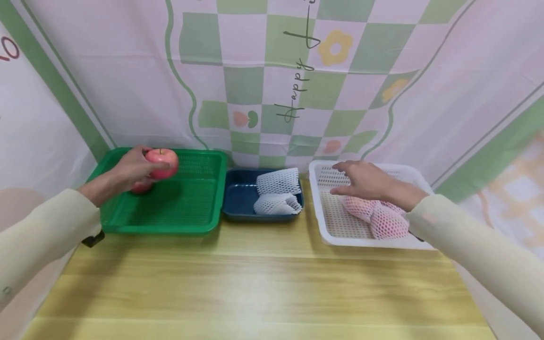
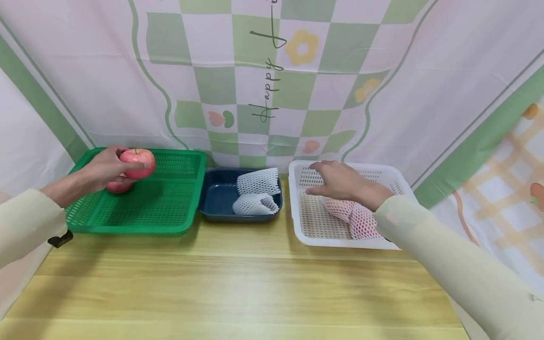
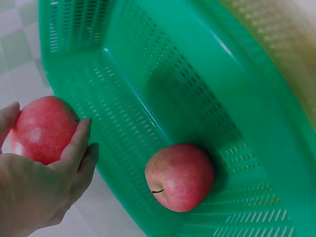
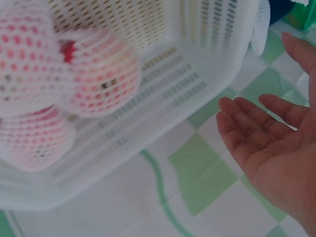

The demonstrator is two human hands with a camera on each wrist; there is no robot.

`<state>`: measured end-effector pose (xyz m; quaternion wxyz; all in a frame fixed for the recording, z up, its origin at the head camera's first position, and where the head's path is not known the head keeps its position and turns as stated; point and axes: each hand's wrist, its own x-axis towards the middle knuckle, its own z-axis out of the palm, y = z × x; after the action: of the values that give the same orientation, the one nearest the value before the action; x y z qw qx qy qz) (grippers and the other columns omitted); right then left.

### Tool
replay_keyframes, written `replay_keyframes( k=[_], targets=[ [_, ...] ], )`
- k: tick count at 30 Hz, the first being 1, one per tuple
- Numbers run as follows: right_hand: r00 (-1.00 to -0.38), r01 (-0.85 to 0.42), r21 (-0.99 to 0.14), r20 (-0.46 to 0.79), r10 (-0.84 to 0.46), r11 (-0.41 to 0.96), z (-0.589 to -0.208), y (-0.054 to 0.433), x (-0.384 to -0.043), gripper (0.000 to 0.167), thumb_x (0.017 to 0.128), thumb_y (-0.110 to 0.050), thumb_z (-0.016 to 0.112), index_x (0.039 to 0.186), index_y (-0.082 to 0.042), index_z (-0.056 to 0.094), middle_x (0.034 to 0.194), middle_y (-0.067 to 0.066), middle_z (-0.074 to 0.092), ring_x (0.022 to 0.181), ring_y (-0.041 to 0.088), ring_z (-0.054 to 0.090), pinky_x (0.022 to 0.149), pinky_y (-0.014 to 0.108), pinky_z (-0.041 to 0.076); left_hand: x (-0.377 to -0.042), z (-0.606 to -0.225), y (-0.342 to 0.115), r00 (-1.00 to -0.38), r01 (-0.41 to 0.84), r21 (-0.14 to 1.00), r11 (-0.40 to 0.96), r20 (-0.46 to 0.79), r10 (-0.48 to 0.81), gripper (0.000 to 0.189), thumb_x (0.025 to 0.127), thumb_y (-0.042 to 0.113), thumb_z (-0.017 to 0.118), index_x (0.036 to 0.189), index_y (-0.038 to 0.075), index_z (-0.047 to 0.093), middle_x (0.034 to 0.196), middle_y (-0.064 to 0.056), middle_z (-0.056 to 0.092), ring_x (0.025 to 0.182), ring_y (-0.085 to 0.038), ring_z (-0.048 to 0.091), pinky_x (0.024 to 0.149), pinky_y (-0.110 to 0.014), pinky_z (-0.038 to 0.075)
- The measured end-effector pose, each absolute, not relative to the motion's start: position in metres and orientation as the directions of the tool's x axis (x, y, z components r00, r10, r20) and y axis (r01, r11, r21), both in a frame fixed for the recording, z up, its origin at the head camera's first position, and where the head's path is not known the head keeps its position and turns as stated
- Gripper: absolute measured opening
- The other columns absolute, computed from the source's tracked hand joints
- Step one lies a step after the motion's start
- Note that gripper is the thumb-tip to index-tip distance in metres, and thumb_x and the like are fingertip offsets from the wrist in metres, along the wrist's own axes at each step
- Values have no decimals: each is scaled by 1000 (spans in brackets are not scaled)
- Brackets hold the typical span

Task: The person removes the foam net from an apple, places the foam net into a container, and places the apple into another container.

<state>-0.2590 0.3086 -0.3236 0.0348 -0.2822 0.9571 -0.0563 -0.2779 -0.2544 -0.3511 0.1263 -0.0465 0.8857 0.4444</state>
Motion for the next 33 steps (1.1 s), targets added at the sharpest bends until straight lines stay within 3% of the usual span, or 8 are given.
replay_keyframes(
  k=[11, 18, 22, 25, 28, 31, 33],
  targets=[
    [-905, -398, -82, -127, -406, 914, -330, 354, -261, 81, 95, -42, 79, 140, 19, 52, 132, 42, 60, 116, 57, 63, 100, 68, 51, -283, -362, -259, -958, -209, 752, 626, -286, 24, 99, 99, 32, 73, 160, -15, 10, 157, -38, 31, 127, -40, 50, 89, -37, 60],
    [-917, -338, -96, -189, -350, 936, -335, 370, -261, 87, 95, -46, 78, 142, 22, 47, 135, 43, 58, 115, 57, 64, 101, 69, 50, -291, -369, -261, -953, -190, 670, 718, -301, 29, 94, 99, 36, 71, 156, -19, 20, 151, -39, 37, 132, -47, 45, 108, -55, 48],
    [-916, -311, -106, -232, -328, 945, -342, 375, -261, 90, 95, -46, 77, 144, 22, 44, 137, 44, 56, 116, 57, 63, 102, 70, 49, -294, -372, -261, -944, -209, 636, 743, -330, 18, 94, 99, 36, 72, 156, -19, 22, 150, -41, 37, 135, -51, 44, 112, -61, 45],
    [-914, -301, -100, -253, -317, 948, -349, 379, -261, 90, 94, -46, 78, 144, 22, 44, 138, 44, 55, 119, 58, 61, 103, 70, 48, -297, -376, -262, -944, -194, 632, 750, -327, 31, 88, 98, 34, 72, 153, -19, 28, 146, -39, 42, 130, -50, 47, 108, -59, 48],
    [-916, -287, -86, -269, -299, 954, -356, 383, -261, 91, 93, -46, 78, 143, 22, 44, 137, 45, 55, 121, 60, 59, 104, 70, 48, -299, -380, -261, -948, -169, 637, 752, -314, 53, 76, 97, 32, 73, 143, -19, 41, 135, -34, 50, 117, -42, 52, 97, -50, 52],
    [-916, -267, -83, -287, -279, 960, -362, 385, -261, 93, 93, -47, 79, 144, 23, 43, 136, 46, 54, 121, 60, 59, 103, 70, 48, -301, -382, -261, -949, -163, 637, 753, -310, 57, 55, 95, 31, 75, 121, -12, 53, 115, -23, 55, 102, -33, 51, 85, -41, 50],
    [-915, -256, -95, -298, -273, 962, -365, 386, -261, 94, 92, -46, 79, 144, 23, 42, 135, 47, 54, 120, 61, 59, 103, 70, 48, -303, -383, -260, -947, -168, 631, 757, -317, 54, 42, 95, 31, 75, 103, -4, 53, 99, -15, 52, 91, -29, 49, 78, -39, 47]
  ],
)
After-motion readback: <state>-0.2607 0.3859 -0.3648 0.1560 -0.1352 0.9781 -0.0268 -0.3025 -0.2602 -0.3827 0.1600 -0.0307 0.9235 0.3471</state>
